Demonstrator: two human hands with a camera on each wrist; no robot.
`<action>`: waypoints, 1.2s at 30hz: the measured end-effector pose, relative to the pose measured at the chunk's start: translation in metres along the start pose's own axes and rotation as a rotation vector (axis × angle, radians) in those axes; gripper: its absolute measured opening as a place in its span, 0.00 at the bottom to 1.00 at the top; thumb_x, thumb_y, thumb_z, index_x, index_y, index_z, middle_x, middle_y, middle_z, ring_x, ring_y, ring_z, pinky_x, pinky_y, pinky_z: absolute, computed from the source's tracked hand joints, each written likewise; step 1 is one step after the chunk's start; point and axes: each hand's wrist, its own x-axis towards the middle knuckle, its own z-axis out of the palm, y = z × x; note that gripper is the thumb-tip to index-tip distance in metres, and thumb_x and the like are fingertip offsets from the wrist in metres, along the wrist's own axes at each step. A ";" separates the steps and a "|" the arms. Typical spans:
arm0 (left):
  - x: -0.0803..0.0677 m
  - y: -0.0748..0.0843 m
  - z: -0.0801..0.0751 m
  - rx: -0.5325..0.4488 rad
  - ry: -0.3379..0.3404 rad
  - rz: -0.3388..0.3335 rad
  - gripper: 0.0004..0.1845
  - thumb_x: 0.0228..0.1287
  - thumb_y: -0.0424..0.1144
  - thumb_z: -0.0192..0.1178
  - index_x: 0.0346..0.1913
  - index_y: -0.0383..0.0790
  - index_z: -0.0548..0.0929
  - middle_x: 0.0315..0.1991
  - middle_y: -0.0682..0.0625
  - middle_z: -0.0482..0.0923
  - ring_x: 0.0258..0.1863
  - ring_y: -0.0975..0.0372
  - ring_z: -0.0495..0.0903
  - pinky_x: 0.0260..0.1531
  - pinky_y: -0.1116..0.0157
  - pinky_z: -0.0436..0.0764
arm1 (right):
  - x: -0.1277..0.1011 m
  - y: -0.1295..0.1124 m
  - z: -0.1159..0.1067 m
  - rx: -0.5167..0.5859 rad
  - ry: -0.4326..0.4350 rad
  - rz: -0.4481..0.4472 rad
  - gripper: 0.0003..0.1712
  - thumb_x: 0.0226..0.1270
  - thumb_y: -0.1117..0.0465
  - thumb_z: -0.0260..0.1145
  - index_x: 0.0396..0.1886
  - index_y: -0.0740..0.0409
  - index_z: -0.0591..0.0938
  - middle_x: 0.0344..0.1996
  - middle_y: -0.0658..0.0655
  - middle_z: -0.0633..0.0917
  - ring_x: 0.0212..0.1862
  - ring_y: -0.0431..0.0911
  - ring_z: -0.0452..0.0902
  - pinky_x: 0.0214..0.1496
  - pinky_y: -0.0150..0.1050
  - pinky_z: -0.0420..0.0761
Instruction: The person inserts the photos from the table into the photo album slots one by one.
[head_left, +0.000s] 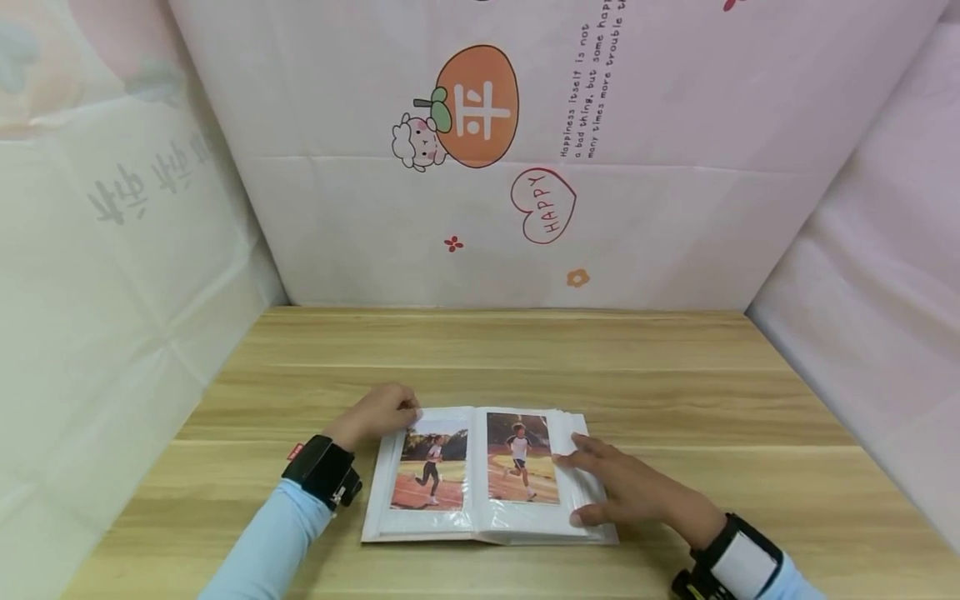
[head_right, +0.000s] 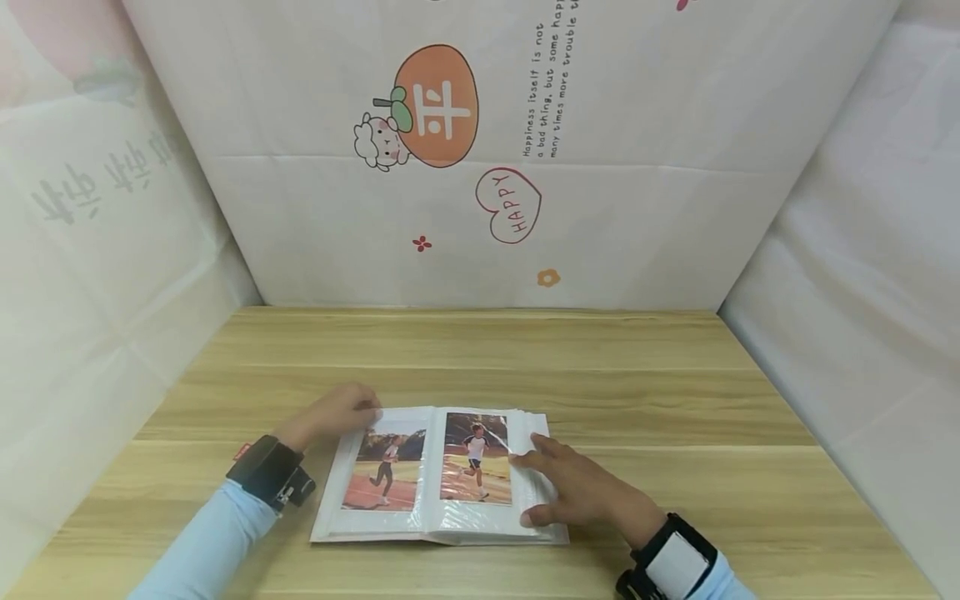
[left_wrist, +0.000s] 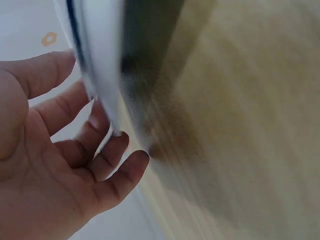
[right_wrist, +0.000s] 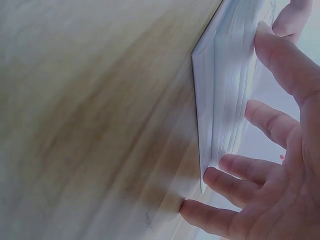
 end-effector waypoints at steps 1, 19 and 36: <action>0.000 -0.002 -0.001 -0.012 0.005 0.006 0.05 0.62 0.34 0.58 0.32 0.38 0.82 0.29 0.52 0.76 0.27 0.61 0.72 0.29 0.63 0.74 | 0.000 0.000 0.000 -0.001 0.000 -0.002 0.43 0.54 0.36 0.64 0.63 0.58 0.71 0.63 0.75 0.59 0.61 0.71 0.56 0.53 0.65 0.64; -0.035 -0.011 -0.016 -0.376 0.144 -0.146 0.25 0.54 0.28 0.64 0.54 0.21 0.72 0.29 0.45 0.79 0.22 0.56 0.78 0.22 0.60 0.79 | 0.000 -0.003 -0.002 0.009 0.009 0.000 0.43 0.54 0.37 0.65 0.63 0.59 0.71 0.63 0.76 0.59 0.60 0.72 0.57 0.52 0.65 0.64; -0.052 0.003 -0.018 -0.515 0.144 -0.230 0.28 0.56 0.26 0.61 0.59 0.22 0.66 0.28 0.44 0.81 0.20 0.56 0.79 0.22 0.57 0.80 | -0.006 0.000 -0.001 -0.001 0.017 0.011 0.49 0.55 0.35 0.62 0.68 0.61 0.63 0.63 0.74 0.61 0.61 0.69 0.59 0.54 0.63 0.64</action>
